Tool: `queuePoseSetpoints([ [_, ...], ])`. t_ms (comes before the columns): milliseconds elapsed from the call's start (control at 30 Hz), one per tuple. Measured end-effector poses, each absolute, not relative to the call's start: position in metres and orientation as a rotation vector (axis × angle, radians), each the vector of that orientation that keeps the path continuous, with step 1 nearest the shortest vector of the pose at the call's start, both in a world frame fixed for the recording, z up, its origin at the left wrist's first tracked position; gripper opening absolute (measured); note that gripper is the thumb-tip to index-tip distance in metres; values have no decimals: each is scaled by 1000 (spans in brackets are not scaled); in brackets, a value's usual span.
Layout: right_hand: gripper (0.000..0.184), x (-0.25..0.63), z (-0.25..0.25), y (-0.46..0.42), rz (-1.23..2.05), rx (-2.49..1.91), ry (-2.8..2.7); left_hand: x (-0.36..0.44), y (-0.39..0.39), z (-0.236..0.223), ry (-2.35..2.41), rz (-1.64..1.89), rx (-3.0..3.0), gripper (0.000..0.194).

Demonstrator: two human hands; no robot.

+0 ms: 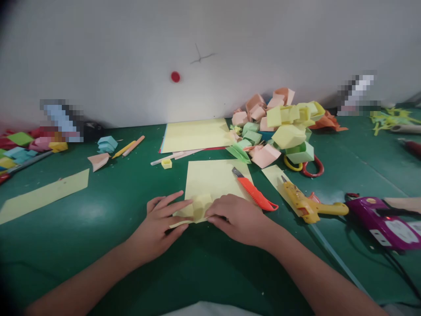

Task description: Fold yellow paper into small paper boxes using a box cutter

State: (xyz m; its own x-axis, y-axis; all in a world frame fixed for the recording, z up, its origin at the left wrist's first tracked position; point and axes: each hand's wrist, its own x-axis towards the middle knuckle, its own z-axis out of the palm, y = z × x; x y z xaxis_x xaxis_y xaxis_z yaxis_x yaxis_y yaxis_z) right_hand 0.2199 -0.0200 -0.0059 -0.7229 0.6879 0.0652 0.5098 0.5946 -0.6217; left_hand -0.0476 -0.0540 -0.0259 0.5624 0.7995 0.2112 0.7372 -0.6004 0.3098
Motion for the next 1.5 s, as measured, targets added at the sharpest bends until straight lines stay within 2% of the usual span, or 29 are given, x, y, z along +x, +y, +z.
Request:
queuePoseSetpoints([
  [233,23,220,-8,-25,1193,-1289,-2225,-49,-51,-21,1343,530,2410,25],
  [300,25,220,-10,-25,1207,-1334,-2187,-48,-52,-22,1380,549,2375,31],
  [400,26,219,-15,-25,1084,-1424,-2224,-46,-54,-23,1464,620,2473,42],
  [600,21,215,-20,-22,662,-1306,-2455,-45,-56,-23,1099,629,2876,23],
  [767,23,215,-22,-23,650,-1246,-2497,-44,-55,-22,916,517,2928,22],
  [1100,24,213,-20,-23,539,-1200,-2573,-40,-67,-29,1046,369,3072,25],
  [1233,25,213,-18,-27,443,-1155,-2601,-37,-69,-31,1066,399,3086,24],
  [1333,34,213,-17,-31,408,-1015,-2664,-35,-73,-33,1083,488,3139,24],
  [1500,38,211,-16,-34,430,-865,-2753,-32,-81,-32,1156,529,3205,34],
])
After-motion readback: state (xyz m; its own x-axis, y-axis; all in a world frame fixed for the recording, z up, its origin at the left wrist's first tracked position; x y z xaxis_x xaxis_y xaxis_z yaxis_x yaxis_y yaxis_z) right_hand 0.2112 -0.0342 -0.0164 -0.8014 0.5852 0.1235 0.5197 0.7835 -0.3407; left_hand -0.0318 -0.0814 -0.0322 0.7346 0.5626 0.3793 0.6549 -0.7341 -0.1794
